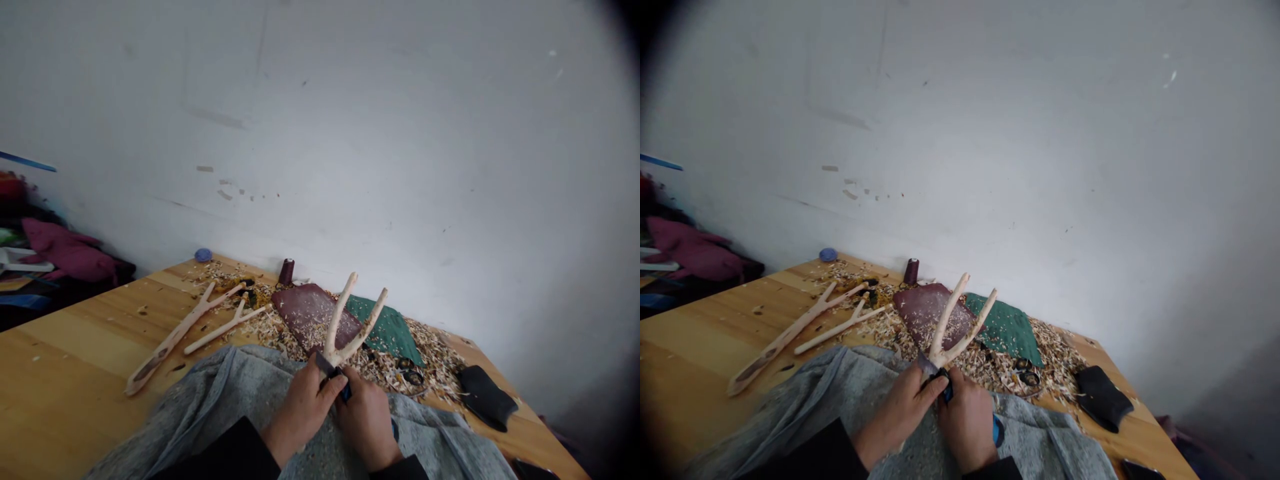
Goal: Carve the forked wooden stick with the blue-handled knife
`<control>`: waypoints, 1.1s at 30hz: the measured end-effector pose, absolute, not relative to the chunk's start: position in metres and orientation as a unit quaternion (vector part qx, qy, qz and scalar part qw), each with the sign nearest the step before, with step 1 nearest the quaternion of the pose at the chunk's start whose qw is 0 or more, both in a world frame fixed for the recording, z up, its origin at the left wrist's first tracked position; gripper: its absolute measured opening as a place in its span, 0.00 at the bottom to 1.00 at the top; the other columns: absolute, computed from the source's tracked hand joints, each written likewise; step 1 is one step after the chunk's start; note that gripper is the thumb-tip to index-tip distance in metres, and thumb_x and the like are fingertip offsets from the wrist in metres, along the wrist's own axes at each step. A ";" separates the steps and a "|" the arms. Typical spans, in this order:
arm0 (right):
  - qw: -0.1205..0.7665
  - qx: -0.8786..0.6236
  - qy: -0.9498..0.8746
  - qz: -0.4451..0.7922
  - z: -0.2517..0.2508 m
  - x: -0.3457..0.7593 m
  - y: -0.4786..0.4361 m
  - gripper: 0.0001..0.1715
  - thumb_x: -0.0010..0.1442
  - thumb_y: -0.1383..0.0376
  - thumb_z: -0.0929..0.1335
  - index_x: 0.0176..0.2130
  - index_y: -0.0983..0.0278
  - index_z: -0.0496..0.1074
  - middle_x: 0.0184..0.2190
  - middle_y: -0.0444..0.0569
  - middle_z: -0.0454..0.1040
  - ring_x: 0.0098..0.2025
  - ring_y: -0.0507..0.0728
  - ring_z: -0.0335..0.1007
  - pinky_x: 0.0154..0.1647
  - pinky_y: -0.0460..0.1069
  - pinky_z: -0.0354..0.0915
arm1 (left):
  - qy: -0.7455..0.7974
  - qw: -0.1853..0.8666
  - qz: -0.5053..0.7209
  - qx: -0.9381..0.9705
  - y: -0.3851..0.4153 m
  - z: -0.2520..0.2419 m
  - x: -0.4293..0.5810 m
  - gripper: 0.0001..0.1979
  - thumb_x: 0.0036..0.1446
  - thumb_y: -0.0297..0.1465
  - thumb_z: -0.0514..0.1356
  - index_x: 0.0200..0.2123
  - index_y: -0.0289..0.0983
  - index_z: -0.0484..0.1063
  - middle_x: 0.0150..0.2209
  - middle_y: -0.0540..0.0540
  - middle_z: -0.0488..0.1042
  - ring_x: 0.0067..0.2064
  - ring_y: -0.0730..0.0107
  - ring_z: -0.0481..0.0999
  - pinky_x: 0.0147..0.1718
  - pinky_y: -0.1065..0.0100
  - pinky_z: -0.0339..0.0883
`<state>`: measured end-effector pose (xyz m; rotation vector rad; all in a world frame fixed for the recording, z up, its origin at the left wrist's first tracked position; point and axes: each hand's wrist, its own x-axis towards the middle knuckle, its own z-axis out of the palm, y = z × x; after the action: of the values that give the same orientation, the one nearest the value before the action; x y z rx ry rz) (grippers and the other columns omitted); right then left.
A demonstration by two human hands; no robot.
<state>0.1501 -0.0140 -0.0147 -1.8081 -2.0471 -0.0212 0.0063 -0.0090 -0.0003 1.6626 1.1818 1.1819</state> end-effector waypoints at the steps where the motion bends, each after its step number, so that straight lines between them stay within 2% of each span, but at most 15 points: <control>1: 0.201 -0.644 -0.738 -0.007 -0.015 0.150 -0.014 0.12 0.60 0.71 0.68 0.43 0.60 0.76 0.35 0.48 0.82 0.38 0.58 0.80 0.33 0.45 0.57 | 0.455 0.382 0.468 0.654 -0.009 0.000 0.007 0.15 0.60 0.36 0.56 0.48 0.37 0.72 0.47 0.41 0.78 0.51 0.59 0.77 0.51 0.64 0.67; 8: 0.188 -0.648 -0.738 -0.031 -0.017 0.150 -0.012 0.13 0.59 0.73 0.67 0.42 0.61 0.76 0.34 0.48 0.82 0.37 0.57 0.79 0.32 0.45 0.56 | 0.466 0.385 0.450 0.657 -0.009 -0.001 0.009 0.16 0.60 0.36 0.56 0.48 0.38 0.75 0.49 0.40 0.79 0.53 0.58 0.76 0.54 0.65 0.65; 14: 0.172 -0.665 -0.724 -0.063 -0.018 0.151 -0.013 0.11 0.61 0.71 0.67 0.42 0.61 0.76 0.33 0.49 0.82 0.35 0.56 0.79 0.30 0.46 0.54 | 0.493 0.383 0.419 0.659 -0.011 0.006 0.008 0.13 0.61 0.36 0.55 0.41 0.38 0.76 0.42 0.42 0.81 0.46 0.58 0.79 0.47 0.65 0.67; 22: 0.207 -0.654 -0.728 -0.018 -0.015 0.149 -0.014 0.13 0.60 0.71 0.67 0.43 0.59 0.76 0.35 0.47 0.83 0.35 0.55 0.79 0.32 0.45 0.56 | 0.485 0.357 0.439 0.667 -0.010 0.001 0.006 0.13 0.60 0.37 0.58 0.45 0.39 0.73 0.43 0.42 0.80 0.47 0.58 0.78 0.47 0.63 0.68; 28: 0.188 -0.654 -0.732 -0.017 -0.011 0.149 -0.014 0.12 0.59 0.71 0.67 0.42 0.61 0.76 0.34 0.48 0.82 0.36 0.55 0.79 0.32 0.45 0.56 | 0.463 0.361 0.459 0.667 -0.010 -0.001 0.007 0.15 0.61 0.35 0.56 0.50 0.38 0.72 0.49 0.40 0.78 0.53 0.58 0.76 0.53 0.62 0.66; 33: 0.179 -0.662 -0.727 -0.035 -0.012 0.148 -0.014 0.11 0.60 0.72 0.66 0.42 0.61 0.76 0.34 0.48 0.82 0.35 0.55 0.78 0.31 0.45 0.55 | 0.475 0.373 0.445 0.661 -0.010 0.002 0.008 0.14 0.61 0.35 0.56 0.46 0.37 0.74 0.46 0.41 0.80 0.50 0.59 0.78 0.49 0.65 0.67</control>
<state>0.1479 -0.0144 -0.0122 -1.8729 -2.0551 -0.0988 0.0081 -0.0101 0.0017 1.6940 1.2162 1.1389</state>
